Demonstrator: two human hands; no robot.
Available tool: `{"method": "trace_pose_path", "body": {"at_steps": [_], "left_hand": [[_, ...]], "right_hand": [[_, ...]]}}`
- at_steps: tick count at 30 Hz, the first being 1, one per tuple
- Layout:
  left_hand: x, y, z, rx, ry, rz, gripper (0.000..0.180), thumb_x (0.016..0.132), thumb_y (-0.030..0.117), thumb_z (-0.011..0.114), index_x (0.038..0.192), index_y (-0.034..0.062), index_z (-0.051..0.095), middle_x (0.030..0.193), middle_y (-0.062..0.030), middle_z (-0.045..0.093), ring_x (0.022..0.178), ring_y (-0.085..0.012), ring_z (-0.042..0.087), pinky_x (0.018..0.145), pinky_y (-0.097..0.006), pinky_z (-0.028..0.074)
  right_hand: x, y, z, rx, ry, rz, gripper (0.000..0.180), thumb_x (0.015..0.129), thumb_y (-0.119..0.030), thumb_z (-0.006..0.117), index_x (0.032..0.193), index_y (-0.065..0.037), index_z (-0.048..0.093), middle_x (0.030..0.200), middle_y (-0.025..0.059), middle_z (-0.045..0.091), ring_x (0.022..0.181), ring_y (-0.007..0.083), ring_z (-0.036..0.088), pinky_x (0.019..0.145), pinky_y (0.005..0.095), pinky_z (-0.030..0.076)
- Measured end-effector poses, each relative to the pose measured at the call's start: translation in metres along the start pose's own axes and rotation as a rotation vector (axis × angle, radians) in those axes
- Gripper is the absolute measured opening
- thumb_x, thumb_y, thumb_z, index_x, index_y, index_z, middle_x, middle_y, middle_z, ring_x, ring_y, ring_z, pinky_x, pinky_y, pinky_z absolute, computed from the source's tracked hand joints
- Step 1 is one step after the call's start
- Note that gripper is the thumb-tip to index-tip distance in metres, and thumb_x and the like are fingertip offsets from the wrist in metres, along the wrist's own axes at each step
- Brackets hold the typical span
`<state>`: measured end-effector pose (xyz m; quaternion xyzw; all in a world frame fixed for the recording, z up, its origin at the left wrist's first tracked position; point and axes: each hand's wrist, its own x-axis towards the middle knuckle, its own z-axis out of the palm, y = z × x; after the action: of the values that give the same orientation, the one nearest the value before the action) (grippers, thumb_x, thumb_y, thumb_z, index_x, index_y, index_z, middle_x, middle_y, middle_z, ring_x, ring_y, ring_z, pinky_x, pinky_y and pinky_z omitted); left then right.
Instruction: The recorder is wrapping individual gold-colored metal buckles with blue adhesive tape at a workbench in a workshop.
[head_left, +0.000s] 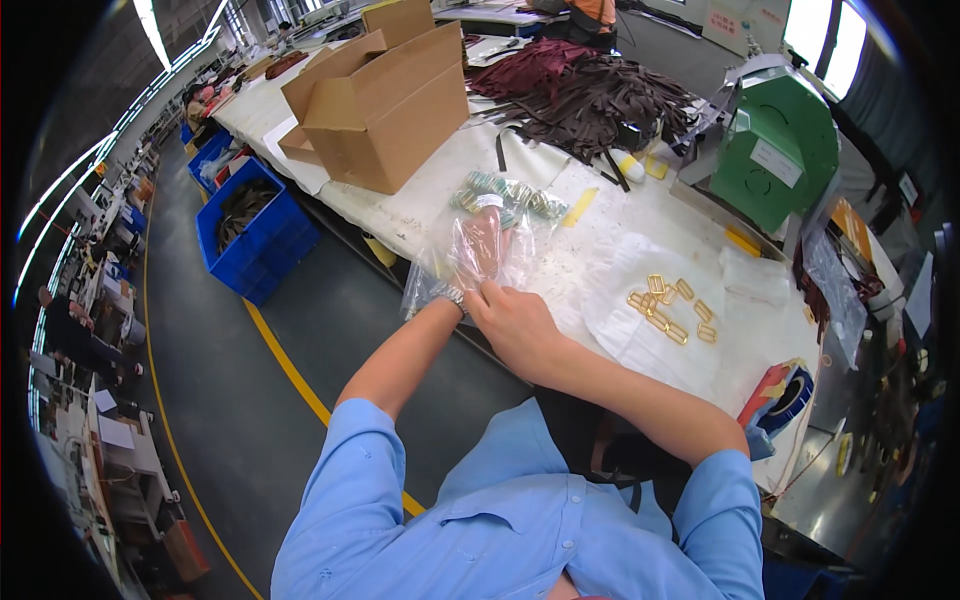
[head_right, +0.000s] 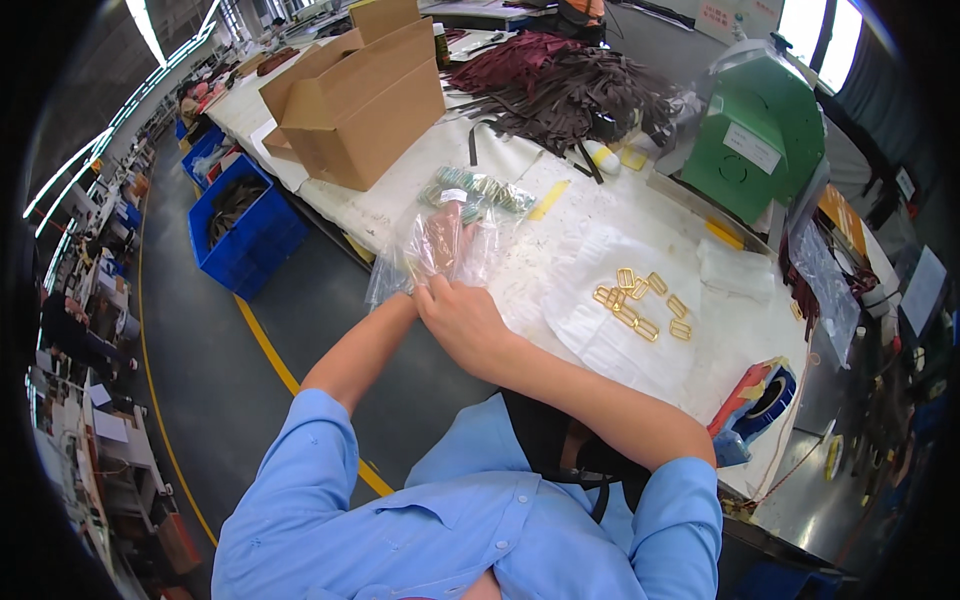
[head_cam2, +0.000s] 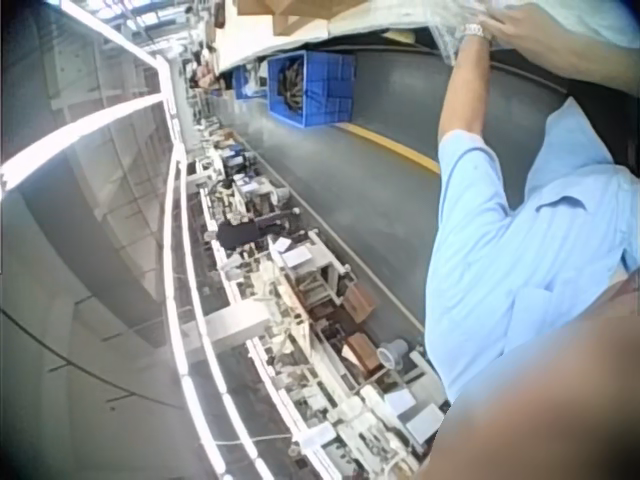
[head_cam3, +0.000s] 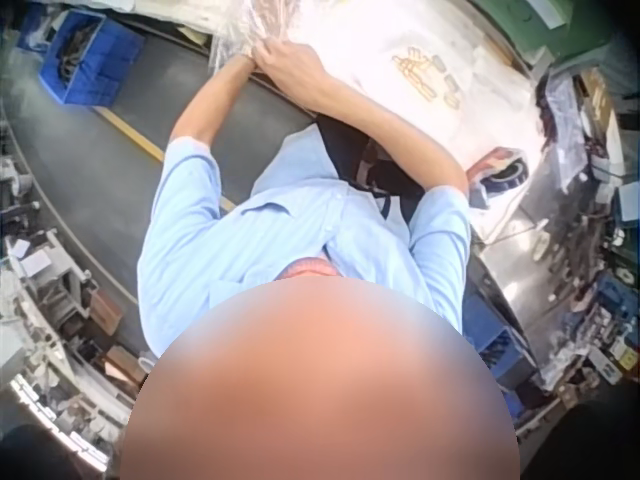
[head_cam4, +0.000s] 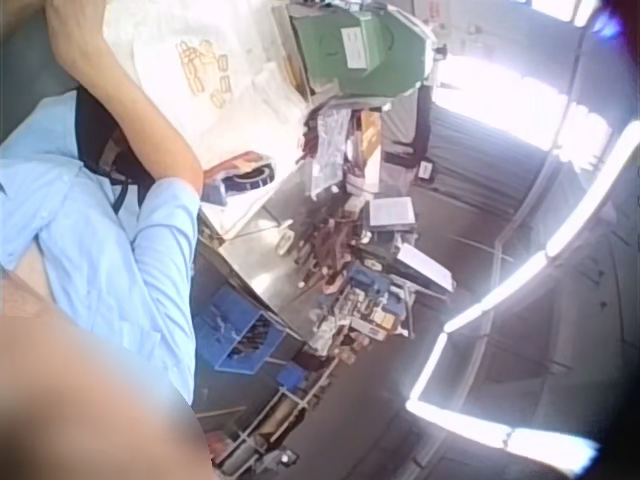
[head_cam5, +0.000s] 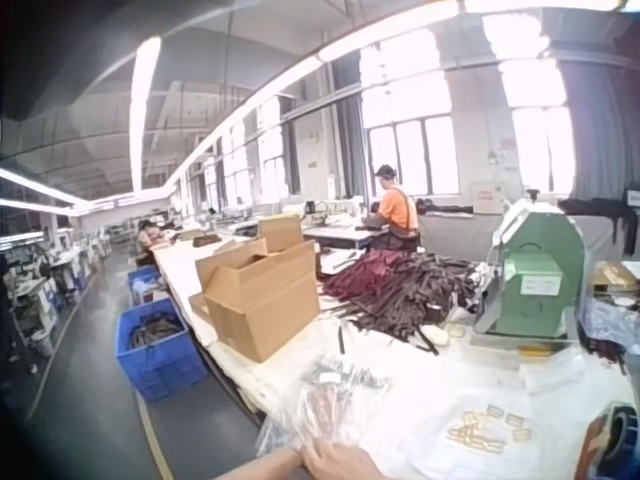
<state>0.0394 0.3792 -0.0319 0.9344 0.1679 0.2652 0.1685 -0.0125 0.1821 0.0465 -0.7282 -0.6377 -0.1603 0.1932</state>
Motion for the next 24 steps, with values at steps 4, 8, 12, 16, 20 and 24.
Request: {"method": "trace_pose_path", "body": {"at_steps": [4, 8, 12, 16, 20, 24], "left_hand": [[0.001, -0.003, 0.0, 0.04, 0.001, 0.067, 0.035, 0.101, 0.03, 0.074, 0.113, -0.0006, 0.065, 0.105, -0.0255, 0.071, 0.101, -0.0424, 0.071, 0.085, -0.055, 0.055], [0.005, -0.021, -0.002, 0.137, 0.218, 0.305, 0.04, 0.1, 0.029, 0.073, 0.124, -0.0006, 0.062, 0.112, -0.0246, 0.07, 0.107, -0.044, 0.067, 0.094, -0.056, 0.052], [0.01, -0.026, 0.004, 0.129, 0.207, 0.311, 0.042, 0.1, 0.031, 0.073, 0.125, -0.0008, 0.061, 0.118, -0.0268, 0.066, 0.113, -0.0455, 0.062, 0.099, -0.058, 0.047], [0.01, -0.034, 0.018, 0.164, 0.366, 0.365, 0.036, 0.097, 0.029, 0.078, 0.115, 0.0005, 0.064, 0.105, -0.0231, 0.068, 0.095, -0.0448, 0.065, 0.086, -0.056, 0.052], [0.01, -0.045, 0.024, 0.101, 0.228, 0.194, 0.04, 0.098, 0.031, 0.076, 0.118, -0.0019, 0.064, 0.116, -0.0285, 0.063, 0.107, -0.0458, 0.061, 0.096, -0.056, 0.049], [0.019, -0.029, 0.015, -0.037, 0.172, 0.213, 0.035, 0.097, 0.028, 0.075, 0.11, -0.0023, 0.066, 0.116, -0.0287, 0.064, 0.11, -0.0465, 0.06, 0.097, -0.057, 0.048]], "right_hand": [[-0.005, 0.001, 0.001, 0.014, 0.013, 0.014, 0.02, 0.087, -0.008, 0.07, 0.105, -0.005, 0.061, 0.097, 0.0102, 0.064, 0.084, 0.0252, 0.075, 0.064, 0.0378, 0.059], [-0.01, 0.001, -0.001, 0.016, -0.02, 0.048, 0.028, 0.087, -0.008, 0.07, 0.114, -0.002, 0.063, 0.099, 0.0106, 0.063, 0.084, 0.0248, 0.074, 0.065, 0.0368, 0.059], [-0.015, 0.006, 0.002, 0.017, -0.005, 0.057, 0.04, 0.087, -0.008, 0.07, 0.125, 0.001, 0.063, 0.102, 0.0116, 0.062, 0.084, 0.0251, 0.073, 0.065, 0.0367, 0.059], [-0.017, 0.004, 0.005, 0.062, -0.026, 0.068, 0.043, 0.086, -0.007, 0.07, 0.128, 0.0, 0.063, 0.102, 0.012, 0.061, 0.083, 0.0258, 0.073, 0.066, 0.0373, 0.059], [-0.019, 0.002, 0.009, 0.064, -0.046, 0.054, 0.043, 0.085, -0.007, 0.07, 0.127, 0.002, 0.062, 0.102, 0.0124, 0.061, 0.083, 0.0261, 0.073, 0.066, 0.0371, 0.06], [-0.02, 0.008, 0.008, 0.154, -0.062, 0.14, 0.054, 0.084, 0.001, 0.068, 0.137, 0.006, 0.058, 0.108, 0.0168, 0.061, 0.086, 0.0332, 0.072, 0.07, 0.0429, 0.06]]}}
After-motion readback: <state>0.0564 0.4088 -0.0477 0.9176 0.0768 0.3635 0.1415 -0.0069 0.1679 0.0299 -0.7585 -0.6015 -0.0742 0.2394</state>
